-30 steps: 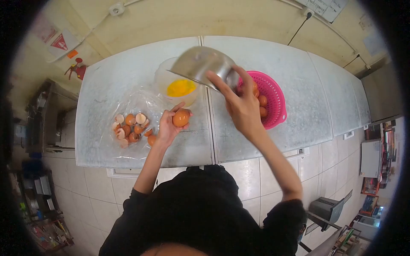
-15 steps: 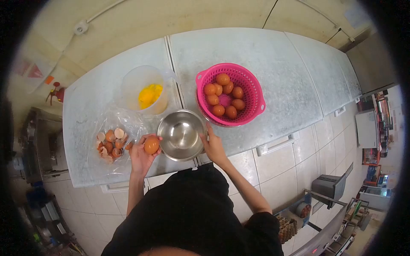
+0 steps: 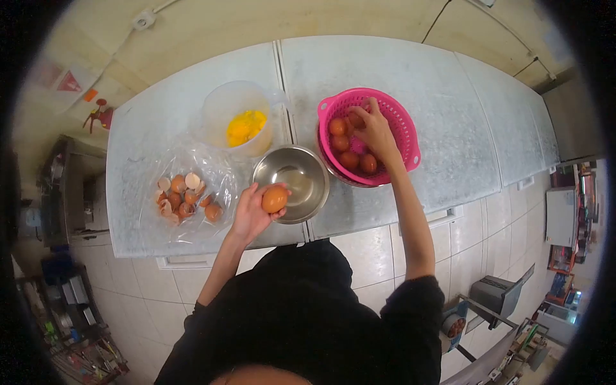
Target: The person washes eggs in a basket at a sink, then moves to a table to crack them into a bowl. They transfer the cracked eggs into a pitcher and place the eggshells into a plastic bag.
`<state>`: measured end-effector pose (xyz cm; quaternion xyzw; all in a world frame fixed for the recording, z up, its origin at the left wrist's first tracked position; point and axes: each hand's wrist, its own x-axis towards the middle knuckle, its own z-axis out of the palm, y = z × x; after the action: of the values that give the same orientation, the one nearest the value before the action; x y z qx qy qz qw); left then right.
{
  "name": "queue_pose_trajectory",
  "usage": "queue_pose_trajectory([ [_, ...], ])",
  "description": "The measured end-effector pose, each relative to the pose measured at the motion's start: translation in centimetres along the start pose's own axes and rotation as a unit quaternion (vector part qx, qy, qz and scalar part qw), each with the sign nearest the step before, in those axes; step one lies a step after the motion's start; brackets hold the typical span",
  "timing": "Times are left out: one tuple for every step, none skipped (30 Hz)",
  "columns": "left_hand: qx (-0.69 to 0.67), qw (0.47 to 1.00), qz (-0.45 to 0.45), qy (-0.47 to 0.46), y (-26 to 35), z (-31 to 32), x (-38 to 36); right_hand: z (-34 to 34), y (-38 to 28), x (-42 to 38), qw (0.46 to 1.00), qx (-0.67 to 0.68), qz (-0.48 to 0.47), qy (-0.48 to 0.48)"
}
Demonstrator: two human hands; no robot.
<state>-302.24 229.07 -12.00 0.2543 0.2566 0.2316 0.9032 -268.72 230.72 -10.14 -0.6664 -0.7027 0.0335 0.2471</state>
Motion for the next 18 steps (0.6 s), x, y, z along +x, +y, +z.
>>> queue_pose_trajectory([
  [0.012,1.000,-0.002,0.011,0.0,0.3,0.2,-1.3,-2.6,-0.3,0.998,0.049,0.023,0.041],
  [0.011,1.000,0.001,0.013,-0.2,0.0,0.6,-2.5,-5.5,-0.8,0.991,0.097,0.046,0.081],
  [0.013,1.000,0.003,0.013,-0.7,-0.5,1.2,-3.6,-8.9,-1.5,0.976,0.173,0.079,0.108],
  [0.015,1.000,0.005,0.013,-0.9,-0.7,1.7,-2.5,-11.1,-2.8,0.938,0.292,0.095,0.159],
  [0.014,1.000,0.005,0.013,-0.9,-0.5,2.0,-2.6,-13.5,-4.4,0.941,0.302,0.065,0.135],
  [0.025,1.000,0.014,0.004,-0.8,-0.1,2.4,-1.7,-15.6,-5.5,0.953,0.283,0.027,0.101],
  [0.037,0.999,0.022,-0.006,-0.7,0.2,2.6,-0.7,-17.1,-6.1,0.962,0.264,-0.010,0.066],
  [0.039,0.999,0.021,-0.008,-0.5,0.8,2.5,0.4,-17.5,-6.4,0.962,0.264,-0.009,0.069],
  [0.035,0.999,0.022,0.015,-0.2,1.4,2.3,1.6,-17.7,-6.8,0.961,0.263,0.013,0.083],
  [0.029,0.998,0.028,0.038,0.0,1.8,2.4,1.9,-17.9,-6.8,0.960,0.261,0.032,0.095],
  [0.030,0.998,0.029,0.036,0.4,1.5,2.5,1.4,-17.9,-6.7,0.951,0.277,0.041,0.134],
  [0.024,0.999,0.035,-0.007,0.7,0.9,2.3,1.3,-18.3,-6.7,0.950,0.277,0.042,0.135],
  [0.017,0.998,0.042,-0.051,0.8,0.6,2.2,1.2,-18.6,-6.7,0.955,0.269,0.046,0.117],
  [0.016,0.998,0.042,-0.052,0.8,0.6,2.2,1.2,-18.8,-6.7,0.959,0.260,0.050,0.099],
  [0.056,0.997,0.048,-0.026,0.9,0.7,2.3,1.9,-18.4,-6.9,0.959,0.259,0.050,0.100],
  [0.095,0.994,0.055,0.000,1.0,0.8,2.3,3.1,-17.5,-7.1,0.910,0.387,0.116,0.096],
  [0.094,0.994,0.058,0.001,1.1,0.6,2.4,3.7,-17.1,-6.9,0.839,0.507,0.179,0.087],
  [0.149,0.987,0.063,-0.005,1.3,0.3,2.5,3.5,-16.5,-6.8,0.838,0.509,0.177,0.085],
])
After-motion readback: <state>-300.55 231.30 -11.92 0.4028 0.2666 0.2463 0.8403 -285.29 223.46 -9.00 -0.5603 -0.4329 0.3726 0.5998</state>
